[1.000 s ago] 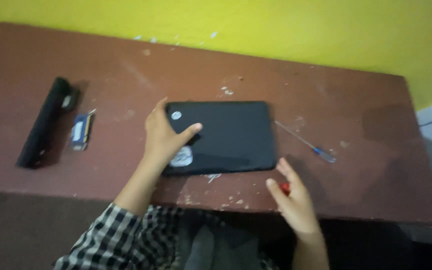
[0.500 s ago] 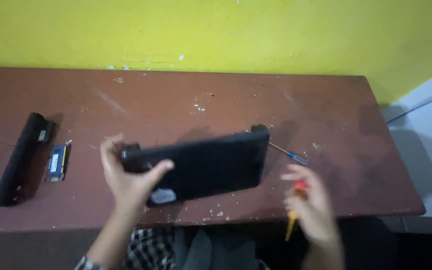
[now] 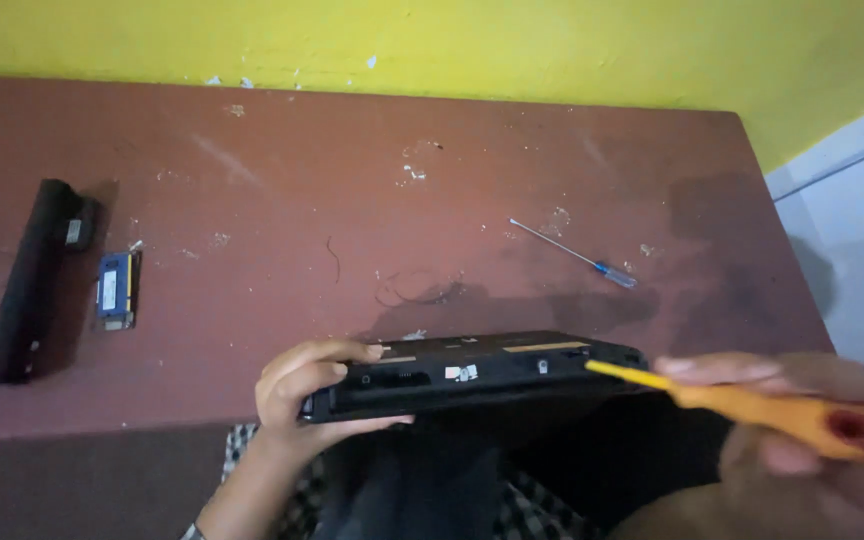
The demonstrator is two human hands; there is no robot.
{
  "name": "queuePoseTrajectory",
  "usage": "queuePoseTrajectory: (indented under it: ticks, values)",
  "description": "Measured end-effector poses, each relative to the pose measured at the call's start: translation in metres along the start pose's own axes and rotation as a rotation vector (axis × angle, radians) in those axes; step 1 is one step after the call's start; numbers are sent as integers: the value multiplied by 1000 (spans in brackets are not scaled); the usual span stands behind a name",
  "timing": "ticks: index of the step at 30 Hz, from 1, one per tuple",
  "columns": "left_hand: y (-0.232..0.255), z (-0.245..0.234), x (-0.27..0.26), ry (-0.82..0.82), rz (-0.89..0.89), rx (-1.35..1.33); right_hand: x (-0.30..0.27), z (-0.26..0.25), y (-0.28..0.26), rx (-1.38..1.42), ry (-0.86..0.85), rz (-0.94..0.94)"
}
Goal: Disassembling a laptop by removing the keyboard and unscrewing internal components using a screwdriver.
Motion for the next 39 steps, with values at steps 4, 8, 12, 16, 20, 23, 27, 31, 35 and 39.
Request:
queuePoseTrajectory:
  ticks: [4,8,12,16,20,23,27,31,35,39]
  values:
    - [-1,-1,0,-6,-49,15,-14,17,-2,299,197,-181]
    - [-3,1,2,-9,-56,-28,-23,24,8,335,227,-172]
    - [-7,3,0,10,-47,-22,-19,23,6,203,160,-271]
    - [-10,2,1,14,-42,-48,-18,26,1,81,256,-213]
    - [-11,2,1,19,-38,-7,-25,23,19,107,321,-153]
    - [-10,3,1,21,-22,-63,-23,24,18,139,248,-266]
    - [-10,3,0,1,-38,-65,-21,25,15,119,315,-177]
    - [-11,3,1,9,-22,-63,-20,28,12,87,289,-178]
    - [-11,3,0,13,-28,-68,-22,27,15,96,309,-184]
    - [-9,3,0,5,-6,-62,-22,26,11,26,288,-184]
Point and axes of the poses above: each hand's wrist, its own x-axis towards the middle knuckle, its own z-axis out of the palm, y = z × x, the point moved 6 cm from there along x, towards the middle knuckle, and after that the axes turned 6 degrees about -x, right-handed, at the moved point
